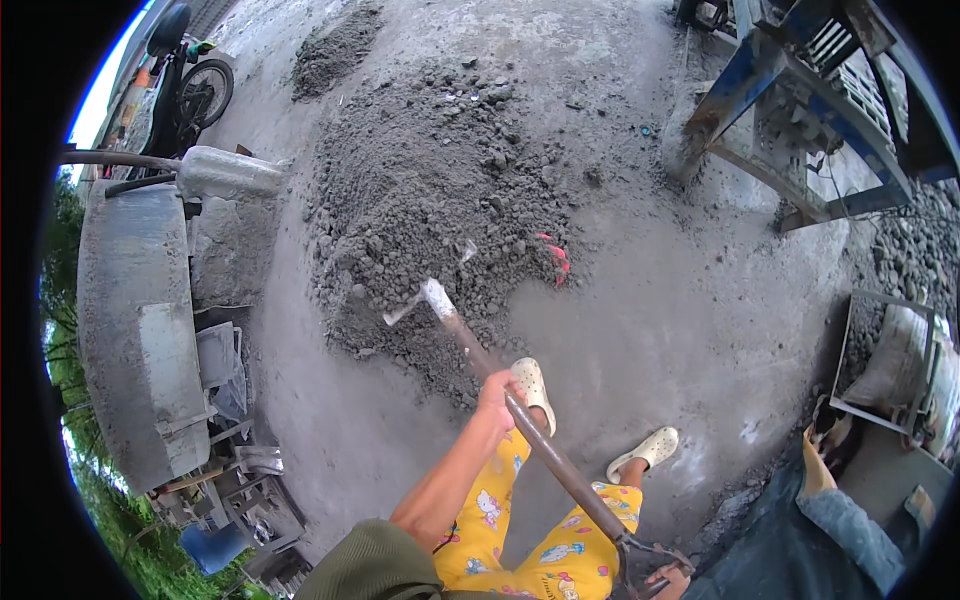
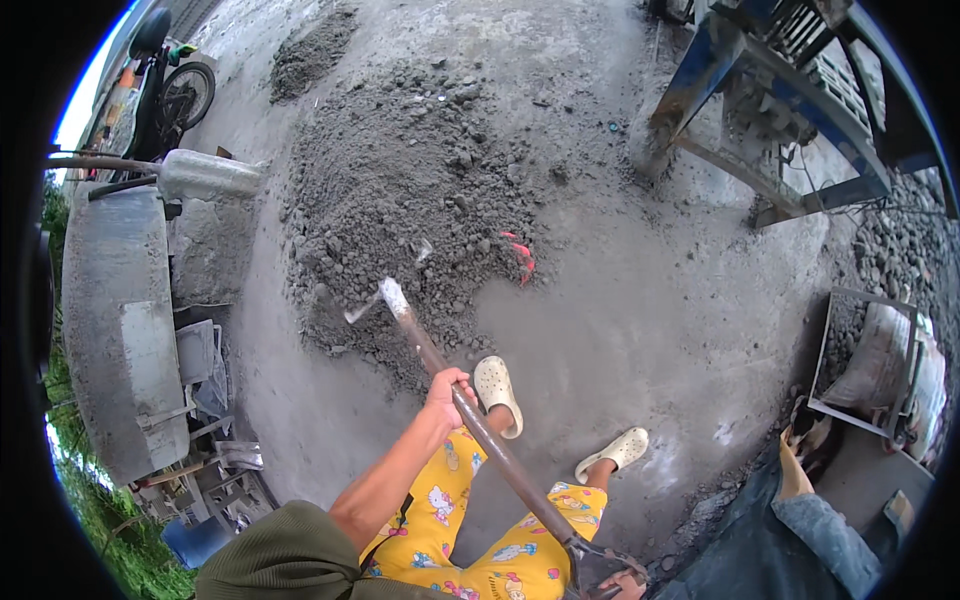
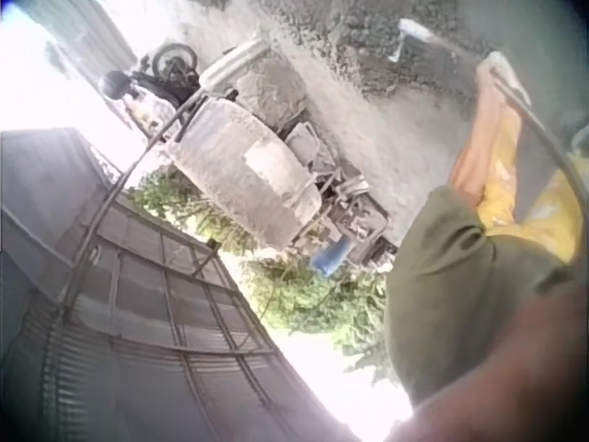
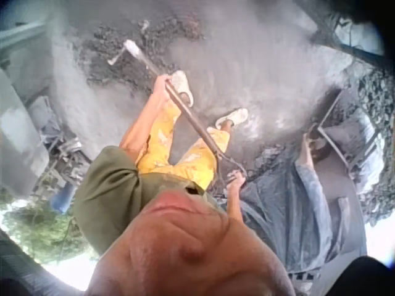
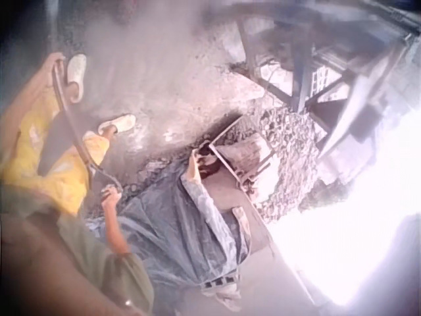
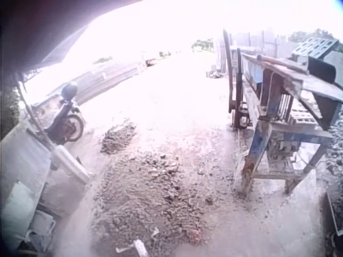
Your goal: Shoveling and mixing wet cement and sand on a construction site.
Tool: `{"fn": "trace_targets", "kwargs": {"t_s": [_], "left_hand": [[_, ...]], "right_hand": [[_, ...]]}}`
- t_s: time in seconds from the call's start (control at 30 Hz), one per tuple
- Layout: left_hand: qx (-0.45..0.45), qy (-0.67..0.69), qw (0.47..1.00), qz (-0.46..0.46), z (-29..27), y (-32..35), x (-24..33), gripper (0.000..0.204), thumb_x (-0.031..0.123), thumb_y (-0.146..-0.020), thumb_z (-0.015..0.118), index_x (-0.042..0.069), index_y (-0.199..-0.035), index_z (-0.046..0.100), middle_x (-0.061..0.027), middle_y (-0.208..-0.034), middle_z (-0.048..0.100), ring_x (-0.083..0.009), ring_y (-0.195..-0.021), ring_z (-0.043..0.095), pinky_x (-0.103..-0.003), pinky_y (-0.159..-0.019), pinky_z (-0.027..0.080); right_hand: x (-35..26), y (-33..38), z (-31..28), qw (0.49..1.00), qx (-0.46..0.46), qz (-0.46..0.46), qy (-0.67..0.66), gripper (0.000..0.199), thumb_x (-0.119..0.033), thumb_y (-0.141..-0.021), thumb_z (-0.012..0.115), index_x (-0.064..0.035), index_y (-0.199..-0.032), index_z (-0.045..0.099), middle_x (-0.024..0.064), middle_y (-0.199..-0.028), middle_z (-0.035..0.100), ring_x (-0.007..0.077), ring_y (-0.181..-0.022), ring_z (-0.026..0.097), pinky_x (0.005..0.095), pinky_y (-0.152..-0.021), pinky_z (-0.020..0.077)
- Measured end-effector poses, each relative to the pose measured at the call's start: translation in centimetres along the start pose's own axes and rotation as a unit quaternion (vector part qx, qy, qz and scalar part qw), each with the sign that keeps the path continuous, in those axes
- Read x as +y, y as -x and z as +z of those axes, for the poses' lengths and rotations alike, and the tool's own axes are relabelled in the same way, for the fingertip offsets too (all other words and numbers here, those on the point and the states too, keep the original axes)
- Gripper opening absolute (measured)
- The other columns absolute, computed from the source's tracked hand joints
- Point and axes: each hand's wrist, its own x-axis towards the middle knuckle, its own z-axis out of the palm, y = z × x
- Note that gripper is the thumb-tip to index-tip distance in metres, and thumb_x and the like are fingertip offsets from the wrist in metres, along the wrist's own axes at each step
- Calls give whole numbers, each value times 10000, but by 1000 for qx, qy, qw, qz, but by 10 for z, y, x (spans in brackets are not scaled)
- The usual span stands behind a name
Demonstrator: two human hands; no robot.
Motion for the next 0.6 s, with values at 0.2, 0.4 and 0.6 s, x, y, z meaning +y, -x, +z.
{"fn": "trace_targets", "kwargs": {"t_s": [0.2,0.4,0.6], "left_hand": [[-89,8,978,190,45,78,167,203,125,-651,577,138,-526,418,13,-476,435,-112,-419,448,-265,-434,389],[35,-49,993,104,15,17,100,204,153,-675,576,115,-551,418,-15,-491,428,-152,-440,445,-299,-454,399],[-24,84,993,-82,16,-12,-197,251,161,-636,573,139,-493,368,-2,-464,384,-148,-432,406,-290,-450,364]], "right_hand": [[-33,48,137,971,-184,-99,-113,164,-80,-558,465,-26,-712,480,60,-491,414,161,-380,418,274,-367,402],[-89,80,74,982,-169,-88,7,184,-41,-687,532,-14,-860,474,59,-586,493,165,-434,485,260,-383,397],[-123,9,-129,990,-41,-100,95,177,-85,-684,552,-19,-839,496,47,-519,465,146,-415,457,247,-382,382]]}}
